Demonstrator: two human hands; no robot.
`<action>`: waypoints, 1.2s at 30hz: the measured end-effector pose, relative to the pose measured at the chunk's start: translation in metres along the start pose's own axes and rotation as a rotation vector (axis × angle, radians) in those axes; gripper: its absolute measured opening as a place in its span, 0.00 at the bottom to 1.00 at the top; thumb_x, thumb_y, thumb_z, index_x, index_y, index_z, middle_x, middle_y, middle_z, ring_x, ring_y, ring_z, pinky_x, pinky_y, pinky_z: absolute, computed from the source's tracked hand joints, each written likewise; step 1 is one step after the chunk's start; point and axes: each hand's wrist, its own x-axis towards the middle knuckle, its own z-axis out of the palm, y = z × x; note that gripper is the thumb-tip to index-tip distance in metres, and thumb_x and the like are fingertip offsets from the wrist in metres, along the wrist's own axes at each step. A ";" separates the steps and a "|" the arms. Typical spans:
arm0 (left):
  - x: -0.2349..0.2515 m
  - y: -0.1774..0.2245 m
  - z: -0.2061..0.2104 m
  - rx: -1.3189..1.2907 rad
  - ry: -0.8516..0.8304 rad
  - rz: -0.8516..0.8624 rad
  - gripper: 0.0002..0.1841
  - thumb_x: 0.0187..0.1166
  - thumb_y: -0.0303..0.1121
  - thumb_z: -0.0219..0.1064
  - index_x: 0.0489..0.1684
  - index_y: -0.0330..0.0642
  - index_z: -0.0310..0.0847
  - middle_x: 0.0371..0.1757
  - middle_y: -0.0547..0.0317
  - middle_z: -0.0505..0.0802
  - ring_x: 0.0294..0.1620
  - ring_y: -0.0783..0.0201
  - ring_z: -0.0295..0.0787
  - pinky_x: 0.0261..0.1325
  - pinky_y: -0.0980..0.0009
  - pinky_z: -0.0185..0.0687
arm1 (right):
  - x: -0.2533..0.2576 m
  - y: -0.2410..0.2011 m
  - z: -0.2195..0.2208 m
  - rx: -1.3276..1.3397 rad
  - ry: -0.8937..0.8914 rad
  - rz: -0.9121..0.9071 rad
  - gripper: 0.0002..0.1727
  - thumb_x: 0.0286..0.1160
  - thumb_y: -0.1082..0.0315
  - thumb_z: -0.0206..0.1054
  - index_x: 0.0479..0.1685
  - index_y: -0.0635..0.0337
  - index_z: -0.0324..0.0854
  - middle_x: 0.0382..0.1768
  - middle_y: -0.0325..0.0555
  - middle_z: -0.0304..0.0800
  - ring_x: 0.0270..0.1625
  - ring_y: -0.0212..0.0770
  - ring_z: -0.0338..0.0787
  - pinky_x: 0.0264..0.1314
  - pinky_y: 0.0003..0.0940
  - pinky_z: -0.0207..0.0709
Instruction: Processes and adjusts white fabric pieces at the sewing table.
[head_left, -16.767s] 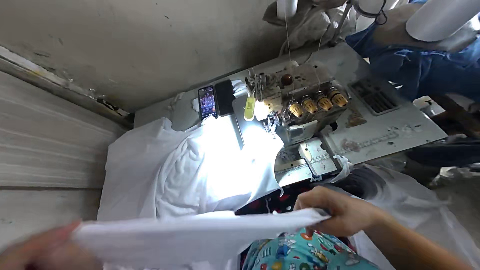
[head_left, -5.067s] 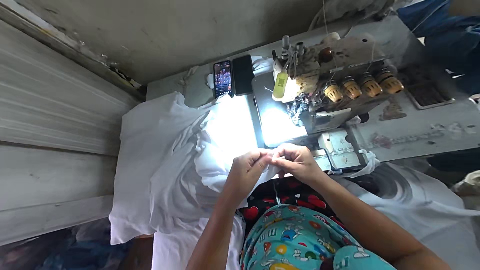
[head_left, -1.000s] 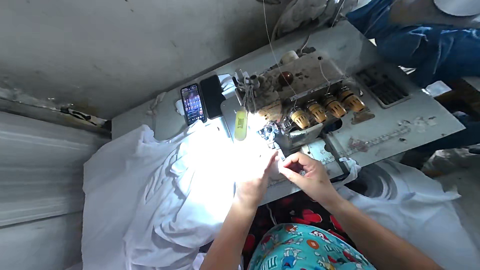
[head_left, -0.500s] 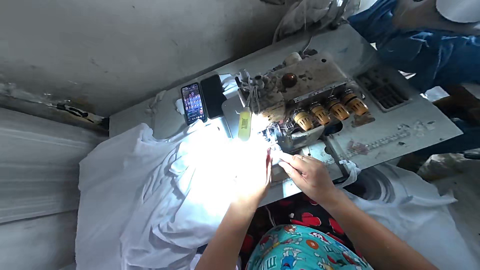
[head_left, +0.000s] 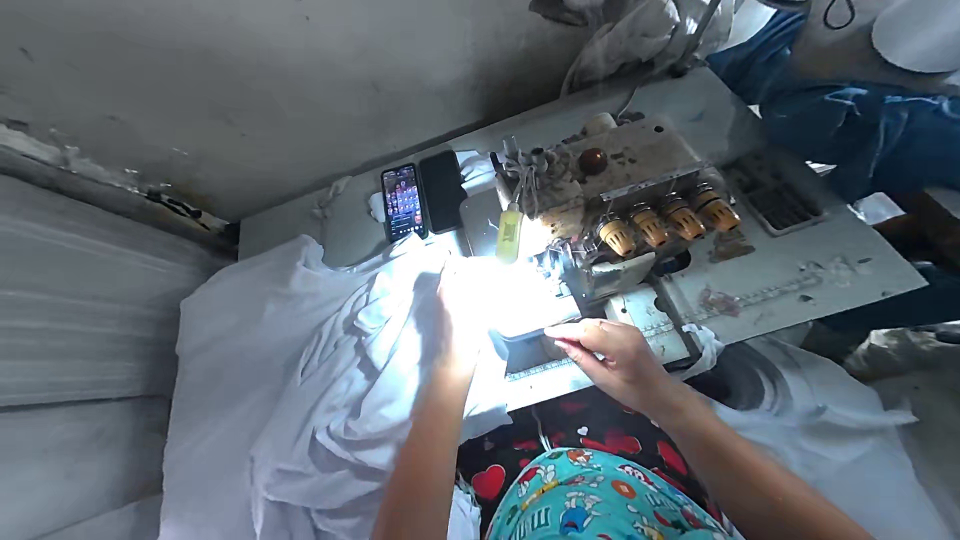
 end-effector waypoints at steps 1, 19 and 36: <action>-0.012 -0.005 -0.006 -0.029 0.065 0.031 0.12 0.75 0.25 0.67 0.51 0.27 0.87 0.46 0.39 0.93 0.52 0.52 0.91 0.61 0.57 0.83 | 0.000 -0.001 0.002 0.023 0.007 -0.017 0.13 0.85 0.64 0.62 0.51 0.57 0.92 0.42 0.46 0.95 0.44 0.35 0.93 0.51 0.29 0.85; -0.042 0.020 -0.020 -0.144 -0.036 0.130 0.11 0.75 0.26 0.65 0.45 0.25 0.89 0.43 0.38 0.94 0.46 0.52 0.93 0.56 0.60 0.87 | 0.001 0.014 -0.027 -0.043 0.045 0.029 0.13 0.84 0.62 0.63 0.42 0.60 0.89 0.40 0.48 0.92 0.43 0.31 0.89 0.49 0.20 0.81; 0.047 0.008 -0.151 0.148 -0.595 0.270 0.08 0.82 0.24 0.64 0.45 0.33 0.90 0.47 0.42 0.91 0.51 0.48 0.87 0.57 0.50 0.81 | 0.047 -0.047 -0.099 -0.031 0.007 -0.221 0.14 0.88 0.61 0.59 0.45 0.62 0.83 0.32 0.42 0.87 0.34 0.18 0.82 0.42 0.11 0.75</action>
